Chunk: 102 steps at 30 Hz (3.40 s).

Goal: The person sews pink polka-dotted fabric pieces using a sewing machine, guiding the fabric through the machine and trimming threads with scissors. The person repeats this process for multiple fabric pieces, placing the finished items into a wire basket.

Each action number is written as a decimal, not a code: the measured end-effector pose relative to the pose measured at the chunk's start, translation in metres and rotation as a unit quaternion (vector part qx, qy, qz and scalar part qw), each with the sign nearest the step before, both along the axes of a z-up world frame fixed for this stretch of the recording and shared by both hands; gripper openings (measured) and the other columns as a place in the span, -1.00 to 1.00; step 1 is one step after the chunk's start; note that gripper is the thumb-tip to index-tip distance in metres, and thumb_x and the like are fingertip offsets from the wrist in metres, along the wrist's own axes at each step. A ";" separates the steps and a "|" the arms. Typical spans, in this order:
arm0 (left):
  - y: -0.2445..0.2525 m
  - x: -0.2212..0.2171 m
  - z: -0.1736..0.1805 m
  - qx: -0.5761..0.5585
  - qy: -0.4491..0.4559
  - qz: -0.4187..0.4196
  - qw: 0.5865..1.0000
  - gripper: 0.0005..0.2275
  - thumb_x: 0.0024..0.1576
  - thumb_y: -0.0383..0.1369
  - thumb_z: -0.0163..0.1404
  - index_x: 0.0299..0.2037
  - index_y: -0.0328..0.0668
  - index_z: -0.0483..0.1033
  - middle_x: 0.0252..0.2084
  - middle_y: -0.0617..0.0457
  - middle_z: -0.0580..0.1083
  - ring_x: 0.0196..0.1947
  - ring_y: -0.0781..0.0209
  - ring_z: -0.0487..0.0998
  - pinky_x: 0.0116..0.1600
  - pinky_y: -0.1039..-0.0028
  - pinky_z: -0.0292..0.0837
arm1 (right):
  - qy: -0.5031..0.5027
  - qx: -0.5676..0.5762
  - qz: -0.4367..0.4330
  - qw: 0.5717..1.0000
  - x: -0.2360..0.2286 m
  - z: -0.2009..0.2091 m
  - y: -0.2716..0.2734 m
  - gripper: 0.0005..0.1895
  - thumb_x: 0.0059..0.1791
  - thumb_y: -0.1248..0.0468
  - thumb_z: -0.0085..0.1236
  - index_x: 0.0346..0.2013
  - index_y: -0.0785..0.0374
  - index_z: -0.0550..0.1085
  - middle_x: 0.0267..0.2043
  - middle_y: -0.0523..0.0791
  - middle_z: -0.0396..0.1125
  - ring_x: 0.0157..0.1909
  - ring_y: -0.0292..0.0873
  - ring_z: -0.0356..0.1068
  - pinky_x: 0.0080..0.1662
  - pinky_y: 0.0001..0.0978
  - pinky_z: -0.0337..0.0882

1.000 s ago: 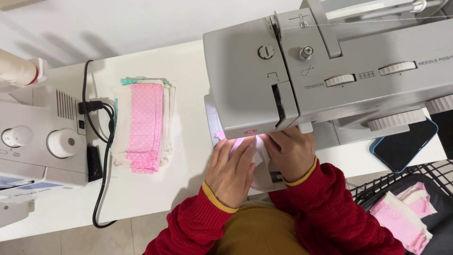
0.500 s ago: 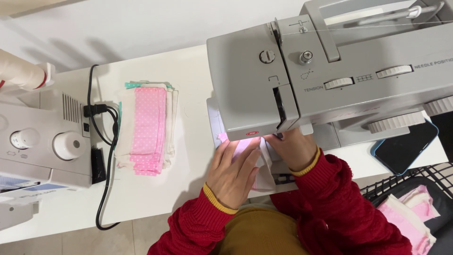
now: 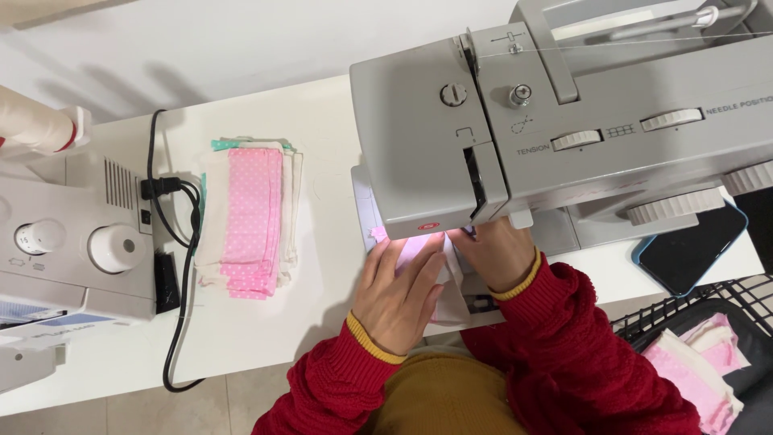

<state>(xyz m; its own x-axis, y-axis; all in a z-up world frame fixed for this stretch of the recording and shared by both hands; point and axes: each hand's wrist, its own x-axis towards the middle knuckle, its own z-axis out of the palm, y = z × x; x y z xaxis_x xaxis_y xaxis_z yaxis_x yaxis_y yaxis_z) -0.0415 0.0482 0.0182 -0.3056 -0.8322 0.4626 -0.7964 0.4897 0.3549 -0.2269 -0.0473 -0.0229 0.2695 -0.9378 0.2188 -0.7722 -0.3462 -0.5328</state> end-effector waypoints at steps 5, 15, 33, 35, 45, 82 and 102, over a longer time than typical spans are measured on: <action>-0.009 0.004 0.005 -0.001 0.012 -0.001 1.000 -0.63 0.11 -0.41 0.15 0.13 -0.29 0.45 0.22 -0.04 0.49 0.17 -0.14 0.41 0.39 0.05 0.16 | -0.096 -0.062 0.038 0.993 -0.013 0.011 -0.006 -0.75 -0.12 0.32 0.32 -0.17 0.28 0.54 -0.36 -0.04 0.48 -0.39 0.06 0.48 -0.30 -0.16 0.48; -0.022 0.011 0.012 0.053 0.069 -0.027 0.996 -0.71 0.19 -0.43 0.09 0.11 -0.27 0.46 -0.27 0.03 0.51 -0.04 -0.09 0.50 0.44 -0.01 0.14 | -0.066 -0.037 0.091 0.993 -0.063 -0.030 -0.056 -0.81 0.11 0.32 -0.02 -0.03 0.15 0.52 -0.12 -0.13 0.49 -0.06 -0.12 0.52 -0.09 -0.35 0.50; -0.020 0.007 0.002 0.006 0.060 -0.011 0.998 -0.67 0.14 -0.44 0.12 0.11 -0.29 0.44 -0.12 -0.02 0.50 0.03 -0.20 0.46 0.44 -0.02 0.13 | -0.176 -0.066 0.134 0.973 -0.054 -0.036 -0.058 -0.73 0.08 0.37 0.07 0.08 0.28 0.46 0.00 -0.02 0.44 0.03 -0.02 0.45 0.05 -0.22 0.45; -0.019 0.006 0.001 0.018 0.041 -0.003 0.999 -0.67 0.15 -0.43 0.14 0.11 -0.28 0.45 -0.08 -0.05 0.51 -0.04 -0.24 0.42 0.43 -0.06 0.12 | -0.189 -0.071 0.137 0.970 -0.053 -0.035 -0.055 -0.72 0.07 0.38 0.08 0.09 0.29 0.45 0.02 0.00 0.43 0.04 -0.01 0.44 0.06 -0.20 0.44; 0.039 0.009 -0.024 -0.065 0.074 -0.003 0.995 -0.70 0.07 -0.49 0.13 0.02 -0.37 0.52 0.16 -0.15 0.50 0.18 -0.24 0.52 0.38 -0.06 0.29 | -0.214 0.076 0.056 0.972 -0.043 0.037 0.059 -0.82 0.07 0.34 0.22 -0.04 0.29 0.52 -0.20 -0.09 0.53 -0.24 -0.17 0.53 -0.15 -0.35 0.51; 0.092 -0.067 -0.121 0.326 0.738 0.022 0.591 -0.79 0.16 -0.71 0.08 -0.02 -0.47 0.50 -0.14 -0.05 0.57 -0.15 0.18 0.62 -0.04 0.43 0.58 | -0.303 -0.044 0.023 0.952 -0.027 -0.024 0.164 -0.76 -0.12 0.53 0.31 -0.25 0.31 0.45 -0.23 -0.06 0.34 -0.26 -0.20 0.40 -0.22 -0.43 0.40; 0.097 -0.057 -0.128 0.313 0.714 0.006 0.626 -0.90 0.22 -0.65 0.09 -0.10 -0.44 0.53 -0.20 0.05 0.54 -0.21 0.33 0.55 -0.09 0.52 0.50 | -0.092 -0.195 0.121 0.969 -0.034 -0.010 0.154 -0.60 -0.28 0.50 0.43 -0.17 0.31 0.56 -0.22 -0.08 0.36 -0.29 -0.09 0.32 -0.30 -0.30 0.33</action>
